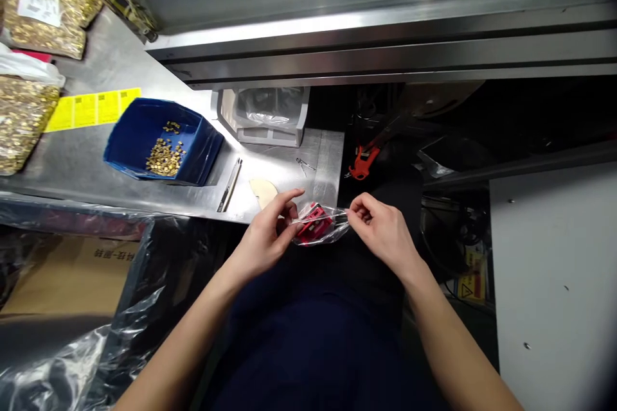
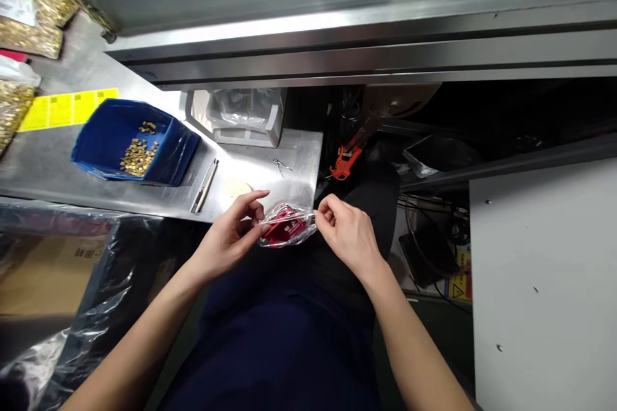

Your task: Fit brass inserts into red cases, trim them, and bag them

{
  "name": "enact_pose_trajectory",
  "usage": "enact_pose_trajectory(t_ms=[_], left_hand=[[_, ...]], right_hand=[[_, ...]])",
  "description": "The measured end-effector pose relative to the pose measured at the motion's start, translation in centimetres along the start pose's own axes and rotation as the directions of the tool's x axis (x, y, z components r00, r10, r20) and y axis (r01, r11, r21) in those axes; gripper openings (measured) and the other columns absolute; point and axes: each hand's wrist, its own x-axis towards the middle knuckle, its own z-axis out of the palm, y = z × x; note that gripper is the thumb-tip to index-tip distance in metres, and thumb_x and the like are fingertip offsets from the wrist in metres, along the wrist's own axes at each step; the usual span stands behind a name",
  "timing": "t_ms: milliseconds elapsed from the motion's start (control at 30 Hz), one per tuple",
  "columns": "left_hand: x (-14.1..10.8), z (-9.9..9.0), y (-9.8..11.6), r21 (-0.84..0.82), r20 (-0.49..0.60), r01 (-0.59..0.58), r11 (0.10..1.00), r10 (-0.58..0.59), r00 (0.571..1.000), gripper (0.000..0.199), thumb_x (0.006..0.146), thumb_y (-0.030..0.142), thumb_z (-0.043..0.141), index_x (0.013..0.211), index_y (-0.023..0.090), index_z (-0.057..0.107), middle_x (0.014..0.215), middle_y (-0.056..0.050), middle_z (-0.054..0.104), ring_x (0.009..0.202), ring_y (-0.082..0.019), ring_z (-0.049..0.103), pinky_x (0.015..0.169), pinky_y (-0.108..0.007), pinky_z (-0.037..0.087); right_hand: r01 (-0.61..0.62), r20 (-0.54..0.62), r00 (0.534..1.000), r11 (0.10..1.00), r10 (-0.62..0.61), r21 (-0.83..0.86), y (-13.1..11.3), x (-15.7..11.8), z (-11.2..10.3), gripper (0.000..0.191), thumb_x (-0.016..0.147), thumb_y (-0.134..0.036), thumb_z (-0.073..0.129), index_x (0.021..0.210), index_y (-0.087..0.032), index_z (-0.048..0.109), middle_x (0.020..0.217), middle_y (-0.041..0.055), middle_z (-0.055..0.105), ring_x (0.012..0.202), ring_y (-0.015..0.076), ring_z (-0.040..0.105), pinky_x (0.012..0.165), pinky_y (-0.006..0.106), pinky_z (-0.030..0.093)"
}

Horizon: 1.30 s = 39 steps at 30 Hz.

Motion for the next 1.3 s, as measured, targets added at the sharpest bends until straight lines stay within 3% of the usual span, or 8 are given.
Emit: enact_pose_trajectory(t_ms=[167, 333, 467, 700, 800, 900, 1033, 1300], left_hand=[[-0.8, -0.1, 0.9, 0.334, -0.028, -0.057, 0.941, 0.071, 0.997, 0.047, 0.100, 0.012, 0.049, 0.146, 0.026, 0.048, 0.108, -0.003, 0.057, 0.089, -0.016, 0.058, 0.081, -0.029, 0.046], [-1.3, 0.6, 2.1, 0.471, -0.056, 0.173, 0.865, -0.167, 0.984, 0.038, 0.103, 0.032, 0.054, 0.140, 0.022, 0.051, 0.091, -0.001, 0.065, 0.078, -0.019, 0.063, 0.074, -0.032, 0.044], [-2.2, 1.3, 3.0, 0.358, 0.036, 0.259, 0.897, -0.290, 0.956, 0.040, 0.103, 0.032, 0.051, 0.142, 0.026, 0.047, 0.082, 0.003, 0.066, 0.073, -0.018, 0.063, 0.071, -0.030, 0.042], [-3.3, -0.3, 6.4, 0.211, 0.128, 0.196, 0.958, -0.226, 0.966, 0.044, 0.102, 0.028, 0.053, 0.143, 0.031, 0.040, 0.081, 0.007, 0.062, 0.064, -0.013, 0.054, 0.061, -0.023, 0.040], [-3.2, -1.3, 7.4, 0.330, 0.162, 0.171, 0.929, -0.234, 0.959, 0.035, 0.102, 0.027, 0.053, 0.136, 0.028, 0.047, 0.083, 0.005, 0.064, 0.067, -0.014, 0.056, 0.063, -0.024, 0.040], [-3.2, -1.6, 8.0, 0.231, 0.208, 0.206, 0.951, -0.255, 0.944, 0.029, 0.104, 0.031, 0.051, 0.133, 0.030, 0.051, 0.086, 0.004, 0.065, 0.072, -0.013, 0.057, 0.066, -0.023, 0.043], [-3.1, -0.1, 8.1, -0.053, 0.232, 0.229, 0.972, -0.211, 0.950, 0.023, 0.105, 0.032, 0.052, 0.127, 0.029, 0.059, 0.099, 0.001, 0.070, 0.088, -0.015, 0.063, 0.081, -0.024, 0.050], [-2.7, 4.4, 6.8, -0.367, 0.162, 0.308, 0.878, -0.266, 0.950, 0.017, 0.101, 0.028, 0.061, 0.115, 0.024, 0.051, 0.082, 0.002, 0.070, 0.077, -0.015, 0.066, 0.068, -0.024, 0.051]], right_hand=[[-0.072, -0.013, 0.997, 0.997, 0.072, 0.018, -1.1, -2.3, -0.4, 0.005, 0.093, -0.023, 0.061, 0.092, -0.027, 0.062, 0.075, -0.0057, 0.066, 0.063, 0.0132, 0.062, 0.063, 0.025, 0.041], [-0.102, -0.007, 0.995, 0.992, 0.102, 0.068, -2.0, -3.0, -0.9, 0.012, 0.093, -0.020, 0.059, 0.099, -0.028, 0.066, 0.071, -0.0072, 0.065, 0.058, 0.0118, 0.058, 0.062, 0.024, 0.041], [-0.139, 0.022, 0.990, 0.985, 0.138, 0.098, -2.0, -3.5, -1.4, 0.012, 0.093, -0.021, 0.059, 0.098, -0.029, 0.066, 0.070, -0.0088, 0.065, 0.060, 0.0108, 0.061, 0.063, 0.022, 0.042], [-0.114, -0.003, 0.993, 0.993, 0.114, 0.038, -2.6, -5.4, -3.7, 0.013, 0.096, -0.025, 0.059, 0.103, -0.030, 0.070, 0.074, -0.0070, 0.066, 0.061, 0.0112, 0.059, 0.060, 0.023, 0.042], [-0.114, 0.133, 0.986, 0.990, 0.102, 0.084, -3.1, -6.0, -4.4, 0.020, 0.098, -0.025, 0.057, 0.109, -0.032, 0.073, 0.074, -0.0058, 0.067, 0.058, 0.0114, 0.058, 0.057, 0.023, 0.042], [-0.234, 0.233, 0.958, 0.921, 0.165, 0.313, -3.4, -6.4, -4.3, 0.023, 0.102, -0.032, 0.056, 0.113, -0.029, 0.075, 0.079, -0.0028, 0.071, 0.063, 0.0130, 0.065, 0.058, 0.023, 0.049], [-0.303, 0.329, 0.936, 0.764, 0.127, 0.569, -4.0, -7.0, -3.0, 0.026, 0.103, -0.038, 0.057, 0.116, -0.024, 0.075, 0.087, 0.0010, 0.075, 0.076, 0.0158, 0.073, 0.072, 0.026, 0.059], [-0.017, 0.238, 0.968, 0.920, -0.083, 0.392, -5.0, -7.8, -0.2, 0.051, 0.082, -0.023, 0.082, 0.130, -0.025, 0.065, 0.123, 0.0058, 0.071, 0.106, 0.0233, 0.068, 0.094, 0.034, 0.056]])
